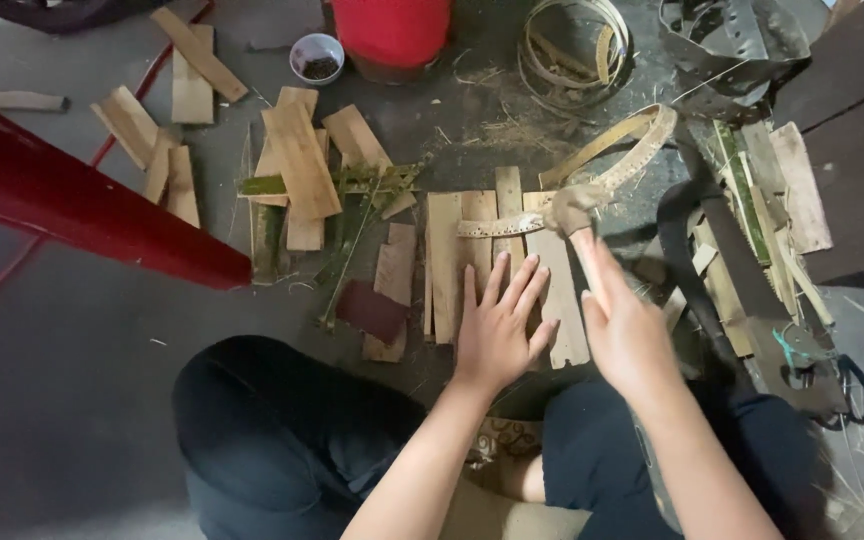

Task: Hammering thin wooden slats onto a curved frame to assemble a wooden structure.

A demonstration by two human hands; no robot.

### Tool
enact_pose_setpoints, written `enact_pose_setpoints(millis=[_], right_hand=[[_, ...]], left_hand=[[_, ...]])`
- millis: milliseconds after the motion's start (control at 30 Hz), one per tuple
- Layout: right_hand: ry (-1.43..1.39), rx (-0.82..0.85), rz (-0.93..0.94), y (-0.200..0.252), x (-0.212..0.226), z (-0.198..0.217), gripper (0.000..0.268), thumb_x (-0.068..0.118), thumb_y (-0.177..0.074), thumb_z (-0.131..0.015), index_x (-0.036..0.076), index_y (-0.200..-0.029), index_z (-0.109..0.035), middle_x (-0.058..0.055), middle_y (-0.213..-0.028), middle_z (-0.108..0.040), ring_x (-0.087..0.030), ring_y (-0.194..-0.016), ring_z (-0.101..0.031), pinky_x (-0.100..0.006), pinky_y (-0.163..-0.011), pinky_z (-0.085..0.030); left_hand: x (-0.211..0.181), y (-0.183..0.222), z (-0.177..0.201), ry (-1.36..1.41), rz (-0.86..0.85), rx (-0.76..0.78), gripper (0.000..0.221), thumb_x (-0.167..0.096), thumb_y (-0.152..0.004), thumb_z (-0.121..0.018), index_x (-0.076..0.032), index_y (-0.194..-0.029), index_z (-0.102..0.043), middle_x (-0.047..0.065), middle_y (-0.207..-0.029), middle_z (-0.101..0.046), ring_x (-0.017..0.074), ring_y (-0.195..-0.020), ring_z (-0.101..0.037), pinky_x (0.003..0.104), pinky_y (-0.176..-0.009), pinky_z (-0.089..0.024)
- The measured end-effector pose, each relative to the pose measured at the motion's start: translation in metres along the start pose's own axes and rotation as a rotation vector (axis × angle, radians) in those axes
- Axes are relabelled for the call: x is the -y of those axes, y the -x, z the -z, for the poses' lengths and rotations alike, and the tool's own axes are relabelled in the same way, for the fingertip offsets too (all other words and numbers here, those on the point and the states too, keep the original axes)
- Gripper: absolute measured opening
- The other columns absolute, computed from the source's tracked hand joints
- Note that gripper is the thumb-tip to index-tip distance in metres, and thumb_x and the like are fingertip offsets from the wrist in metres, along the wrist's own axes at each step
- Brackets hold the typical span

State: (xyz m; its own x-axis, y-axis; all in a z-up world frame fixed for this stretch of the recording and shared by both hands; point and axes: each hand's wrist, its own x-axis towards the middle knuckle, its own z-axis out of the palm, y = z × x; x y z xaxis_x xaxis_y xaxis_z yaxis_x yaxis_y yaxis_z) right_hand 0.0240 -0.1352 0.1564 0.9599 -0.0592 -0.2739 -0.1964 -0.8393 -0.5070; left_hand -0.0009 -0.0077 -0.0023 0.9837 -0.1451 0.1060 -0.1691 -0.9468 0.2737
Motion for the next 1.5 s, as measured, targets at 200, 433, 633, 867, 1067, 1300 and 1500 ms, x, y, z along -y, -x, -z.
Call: enact_pose_setpoints(millis=[200,433,633,867,1067,1300,1500], right_hand=[[0.014,0.031,-0.026,-0.001,-0.001,0.0,0.062,0.023,-0.101,-0.053,0.028,-0.161,-0.037,-0.03,-0.146,-0.053,-0.051,-0.133,-0.05,-0.064,-0.11,-0.043],[-0.036,0.051,-0.027,-0.001,0.009,-0.005,0.061,0.022,-0.101,-0.054,0.028,-0.16,-0.04,-0.034,-0.141,-0.055,-0.053,-0.131,-0.052,-0.066,-0.107,-0.044],[0.032,0.062,-0.002,0.008,0.017,-0.007,0.065,0.025,-0.1,-0.054,0.037,-0.161,-0.036,-0.036,-0.13,-0.062,-0.05,-0.128,-0.056,-0.062,-0.107,-0.046],[-0.028,0.008,0.073,0.009,0.019,-0.005,0.064,0.019,-0.097,-0.056,0.028,-0.159,-0.043,-0.039,-0.126,-0.063,-0.053,-0.122,-0.059,-0.064,-0.103,-0.047],[-0.003,0.02,0.096,0.0,0.008,-0.017,0.065,0.015,-0.096,-0.055,0.03,-0.159,-0.043,-0.04,-0.122,-0.064,-0.053,-0.12,-0.061,-0.063,-0.102,-0.05],[-0.04,0.001,0.1,-0.005,-0.006,-0.027,0.063,0.014,-0.094,-0.058,0.026,-0.155,-0.048,-0.035,-0.128,-0.064,-0.053,-0.122,-0.06,-0.064,-0.104,-0.048],[-0.049,-0.02,0.082,-0.005,-0.009,-0.021,0.062,0.02,-0.096,-0.059,0.026,-0.156,-0.047,-0.031,-0.131,-0.064,-0.052,-0.123,-0.059,-0.063,-0.106,-0.046]], left_hand=[[0.0,0.0,0.001,-0.013,-0.007,-0.009,0.068,-0.062,-0.101,-0.03,-0.028,-0.159,-0.036,-0.005,-0.17,-0.027,0.0278,-0.159,-0.018,0.064,-0.125,-0.014],[0.002,0.001,0.001,-0.014,-0.003,0.007,0.068,-0.061,-0.101,-0.028,-0.028,-0.16,-0.035,-0.006,-0.17,-0.026,0.027,-0.159,-0.017,0.063,-0.125,-0.014],[0.0,0.0,0.001,-0.013,-0.002,0.037,0.069,-0.062,-0.101,-0.025,-0.029,-0.161,-0.034,-0.007,-0.171,-0.025,0.0265,-0.16,-0.016,0.063,-0.125,-0.013],[-0.001,0.001,0.001,-0.011,0.002,0.046,0.069,-0.062,-0.1,-0.026,-0.029,-0.161,-0.034,-0.007,-0.171,-0.025,0.0267,-0.16,-0.016,0.063,-0.126,-0.013],[0.0,0.0,0.001,-0.022,-0.003,0.024,0.068,-0.061,-0.101,-0.028,-0.029,-0.16,-0.035,-0.006,-0.17,-0.027,0.0266,-0.159,-0.017,0.063,-0.126,-0.013],[0.0,-0.001,0.006,-0.025,0.0,0.049,0.068,-0.061,-0.101,-0.026,-0.03,-0.161,-0.033,-0.007,-0.171,-0.026,0.0261,-0.16,-0.015,0.063,-0.126,-0.011],[0.0,-0.002,0.0,-0.037,0.005,0.036,0.069,-0.063,-0.1,-0.029,-0.03,-0.161,-0.033,-0.007,-0.171,-0.025,0.0257,-0.159,-0.017,0.064,-0.126,-0.011]])
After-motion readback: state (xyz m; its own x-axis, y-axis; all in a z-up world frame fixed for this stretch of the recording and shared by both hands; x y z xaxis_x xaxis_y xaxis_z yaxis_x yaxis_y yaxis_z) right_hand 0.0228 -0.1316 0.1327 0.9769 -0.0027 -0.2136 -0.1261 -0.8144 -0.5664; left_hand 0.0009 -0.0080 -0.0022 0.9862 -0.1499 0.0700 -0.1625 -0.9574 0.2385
